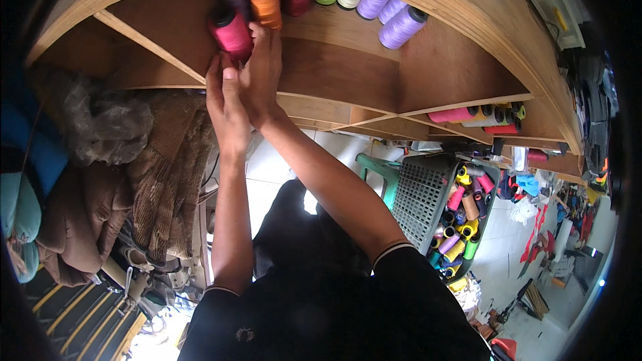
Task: The person picks up thread spools from a basket, unwinds a small amount of thread from each, and places them on a wooden shelf. The person handles spools of various colors including yellow, red, green, white, pink, purple, and blue.
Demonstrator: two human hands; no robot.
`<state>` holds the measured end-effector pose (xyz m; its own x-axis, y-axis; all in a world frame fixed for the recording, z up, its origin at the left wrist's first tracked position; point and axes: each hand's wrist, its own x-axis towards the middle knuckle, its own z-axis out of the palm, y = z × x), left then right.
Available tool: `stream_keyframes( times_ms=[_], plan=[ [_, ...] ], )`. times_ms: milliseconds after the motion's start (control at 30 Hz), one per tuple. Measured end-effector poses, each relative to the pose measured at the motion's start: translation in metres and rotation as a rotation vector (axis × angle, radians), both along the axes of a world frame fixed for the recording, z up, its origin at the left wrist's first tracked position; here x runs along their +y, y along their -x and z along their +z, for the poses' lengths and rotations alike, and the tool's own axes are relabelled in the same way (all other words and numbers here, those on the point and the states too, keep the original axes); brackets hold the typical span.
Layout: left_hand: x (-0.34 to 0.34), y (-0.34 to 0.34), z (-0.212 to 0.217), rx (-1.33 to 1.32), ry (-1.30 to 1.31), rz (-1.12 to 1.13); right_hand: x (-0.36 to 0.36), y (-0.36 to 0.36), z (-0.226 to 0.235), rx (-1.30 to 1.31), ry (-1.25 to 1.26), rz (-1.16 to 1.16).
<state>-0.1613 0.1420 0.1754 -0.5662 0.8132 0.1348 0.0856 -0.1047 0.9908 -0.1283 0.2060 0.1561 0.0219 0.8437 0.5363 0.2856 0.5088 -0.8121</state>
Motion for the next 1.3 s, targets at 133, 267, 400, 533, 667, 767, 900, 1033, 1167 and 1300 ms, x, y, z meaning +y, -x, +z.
stream_keyframes(
  times_ms=[133,267,400,533,667,767,900,1033,1167,1300],
  plan=[
    [0.003,0.001,-0.001,0.034,0.019,-0.008,0.002,-0.003,-0.002,-0.05,-0.024,-0.04],
    [0.008,0.002,-0.003,0.01,-0.011,-0.01,0.0,-0.004,0.006,-0.047,0.053,-0.02],
    [0.006,-0.002,0.003,0.021,0.06,-0.013,0.004,-0.002,-0.006,-0.039,0.049,-0.026],
    [0.007,-0.004,0.006,0.024,0.095,0.002,0.005,-0.003,-0.007,0.007,0.05,-0.039],
    [0.01,-0.004,0.01,0.015,0.083,-0.005,0.002,-0.004,-0.002,-0.047,0.048,-0.016],
    [0.011,0.001,0.006,0.013,0.076,-0.001,0.002,-0.004,0.001,-0.079,0.097,0.002],
    [0.011,-0.001,0.007,-0.017,0.062,-0.019,0.003,-0.001,-0.005,0.004,0.049,0.002],
    [-0.001,-0.012,0.013,-0.016,0.028,0.071,-0.013,-0.02,0.004,0.117,0.109,-0.035],
    [-0.042,-0.057,0.024,-0.168,0.015,-0.016,-0.081,-0.108,0.018,0.066,0.022,0.075],
    [-0.08,-0.113,-0.041,-1.661,-0.167,-0.947,-0.154,-0.184,0.015,-0.2,0.025,0.222]
  ],
)
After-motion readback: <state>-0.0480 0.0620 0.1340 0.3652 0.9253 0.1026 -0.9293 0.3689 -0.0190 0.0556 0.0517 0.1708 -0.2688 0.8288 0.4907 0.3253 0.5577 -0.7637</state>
